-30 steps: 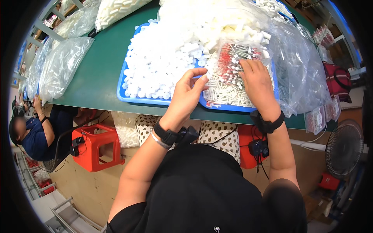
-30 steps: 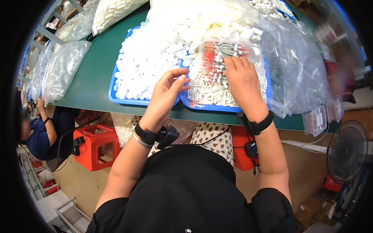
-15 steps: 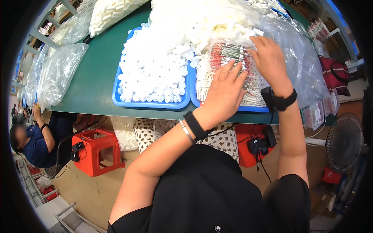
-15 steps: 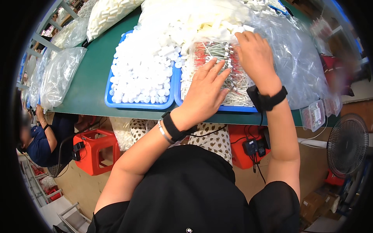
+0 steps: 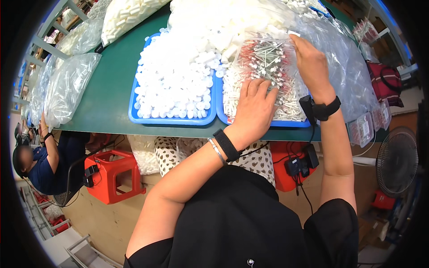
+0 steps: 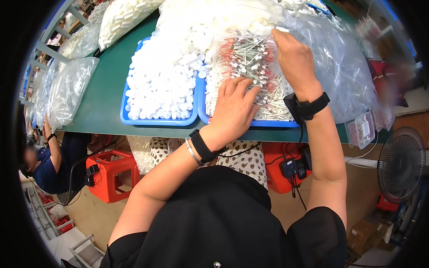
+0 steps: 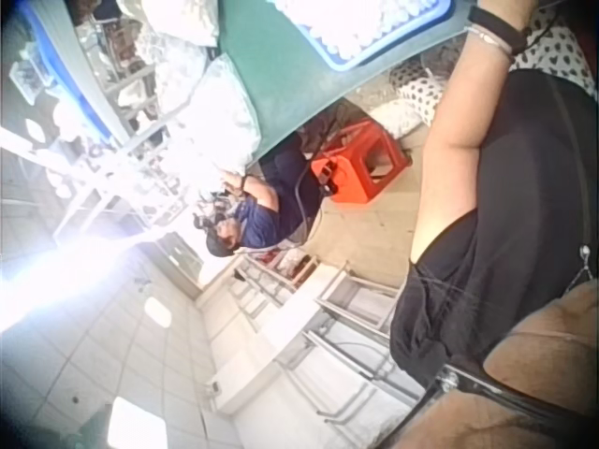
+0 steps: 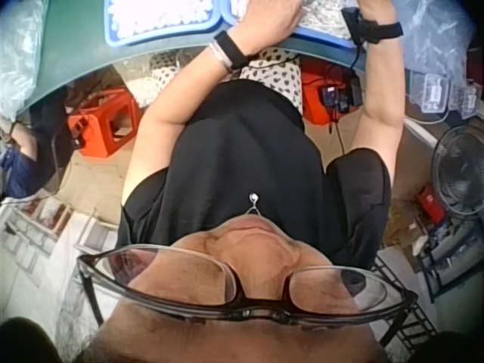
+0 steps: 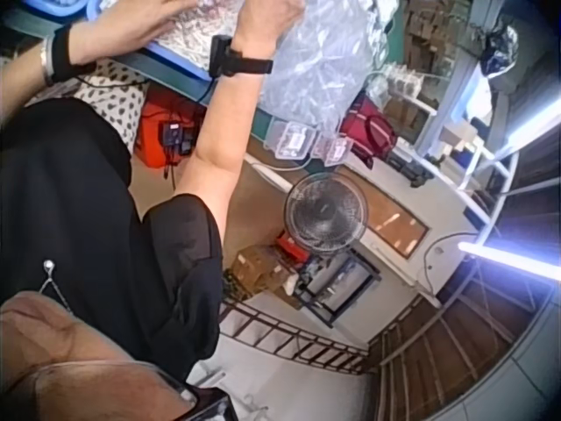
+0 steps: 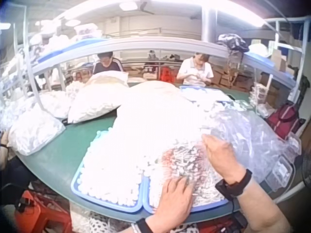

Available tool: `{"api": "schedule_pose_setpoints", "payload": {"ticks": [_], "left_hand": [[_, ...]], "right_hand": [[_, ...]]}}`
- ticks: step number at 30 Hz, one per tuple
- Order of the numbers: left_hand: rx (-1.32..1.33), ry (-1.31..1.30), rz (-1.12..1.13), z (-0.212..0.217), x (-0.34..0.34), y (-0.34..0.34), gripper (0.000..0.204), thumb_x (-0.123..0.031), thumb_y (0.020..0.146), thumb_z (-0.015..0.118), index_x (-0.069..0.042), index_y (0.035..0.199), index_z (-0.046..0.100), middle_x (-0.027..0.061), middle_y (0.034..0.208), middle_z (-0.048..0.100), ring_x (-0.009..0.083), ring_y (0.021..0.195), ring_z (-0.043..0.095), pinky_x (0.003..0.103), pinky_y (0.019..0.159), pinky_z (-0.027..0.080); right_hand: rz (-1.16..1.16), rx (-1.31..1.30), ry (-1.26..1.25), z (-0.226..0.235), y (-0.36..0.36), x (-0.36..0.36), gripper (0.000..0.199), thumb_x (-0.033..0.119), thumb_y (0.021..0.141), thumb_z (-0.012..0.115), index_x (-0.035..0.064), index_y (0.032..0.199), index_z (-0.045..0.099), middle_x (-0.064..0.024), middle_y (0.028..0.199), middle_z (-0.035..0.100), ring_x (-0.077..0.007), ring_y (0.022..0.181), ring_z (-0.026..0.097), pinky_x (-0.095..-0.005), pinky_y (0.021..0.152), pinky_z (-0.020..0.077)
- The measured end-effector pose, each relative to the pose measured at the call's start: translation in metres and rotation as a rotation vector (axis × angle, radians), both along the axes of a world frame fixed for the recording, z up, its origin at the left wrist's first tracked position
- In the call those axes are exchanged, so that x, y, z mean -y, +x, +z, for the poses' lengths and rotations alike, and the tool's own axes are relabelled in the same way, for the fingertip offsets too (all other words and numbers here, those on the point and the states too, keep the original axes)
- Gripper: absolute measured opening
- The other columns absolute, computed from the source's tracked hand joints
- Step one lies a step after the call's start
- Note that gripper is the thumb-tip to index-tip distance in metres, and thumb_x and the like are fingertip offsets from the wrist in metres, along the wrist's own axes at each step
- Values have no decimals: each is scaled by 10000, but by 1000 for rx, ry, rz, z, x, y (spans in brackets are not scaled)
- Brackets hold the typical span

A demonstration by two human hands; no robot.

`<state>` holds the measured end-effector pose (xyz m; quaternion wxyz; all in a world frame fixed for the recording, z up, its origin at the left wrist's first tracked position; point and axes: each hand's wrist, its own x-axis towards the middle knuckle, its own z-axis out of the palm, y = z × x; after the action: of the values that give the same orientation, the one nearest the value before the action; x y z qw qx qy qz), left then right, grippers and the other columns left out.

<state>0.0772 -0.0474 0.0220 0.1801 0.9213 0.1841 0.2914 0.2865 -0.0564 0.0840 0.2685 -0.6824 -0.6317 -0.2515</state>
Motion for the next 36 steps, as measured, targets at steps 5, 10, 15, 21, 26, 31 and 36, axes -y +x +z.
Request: {"api": "schedule_pose_setpoints", "payload": {"ticks": [5, 10, 15, 21, 26, 31, 36], "left_hand": [[75, 32, 39, 8, -4, 9, 457, -140, 798, 691, -30, 1227, 577, 156, 1302, 500, 346, 1268, 403, 498, 1094, 283], [46, 88, 74, -1, -5, 13, 456, -138, 792, 695, -44, 1224, 581, 141, 1295, 503, 343, 1264, 405, 495, 1094, 275], [43, 93, 66, 0, -1, 9, 457, -137, 794, 697, -56, 1229, 584, 131, 1283, 509, 330, 1247, 415, 493, 1097, 263], [34, 119, 89, 1, -1, 10, 464, -150, 795, 706, -86, 1238, 583, 111, 1285, 508, 324, 1241, 418, 509, 1094, 254], [84, 102, 126, 7, -4, 18, 458, -196, 827, 706, -101, 1255, 577, 109, 1307, 507, 341, 1279, 398, 528, 1101, 238], [125, 66, 152, 10, -14, 29, 378, -197, 879, 670, -117, 1241, 595, 113, 1321, 525, 371, 1317, 377, 555, 1107, 220], [250, 59, 136, 19, -24, 24, 276, -157, 901, 638, -126, 1175, 630, 102, 1288, 558, 378, 1317, 379, 562, 1095, 235]], "right_hand": [[-5, -13, -39, -6, 4, 1, 254, 38, 891, 532, 49, 1107, 665, -161, 999, 691, -371, 823, 675, -430, 710, 552], [-32, -50, -67, -6, 11, -2, 216, 65, 908, 540, 50, 1079, 671, -172, 972, 690, -380, 819, 670, -439, 706, 547], [-25, -93, -55, -2, 19, -3, 177, 116, 941, 544, 52, 1048, 670, -194, 926, 682, -405, 817, 655, -460, 704, 534], [-72, -189, -226, 2, 32, -7, 203, 197, 963, 529, 35, 1001, 646, -237, 869, 658, -450, 822, 624, -509, 706, 495], [-32, -233, -385, 2, 38, -9, 214, 197, 962, 523, 9, 970, 626, -258, 861, 644, -456, 831, 609, -509, 722, 483], [49, -308, -386, 2, 43, -10, 207, 183, 954, 531, -4, 968, 619, -259, 884, 645, -455, 856, 606, -497, 742, 477], [70, -382, -331, -9, 71, -11, 218, 171, 958, 540, 8, 1075, 624, -184, 941, 702, -325, 728, 650, -399, 672, 498]]}}
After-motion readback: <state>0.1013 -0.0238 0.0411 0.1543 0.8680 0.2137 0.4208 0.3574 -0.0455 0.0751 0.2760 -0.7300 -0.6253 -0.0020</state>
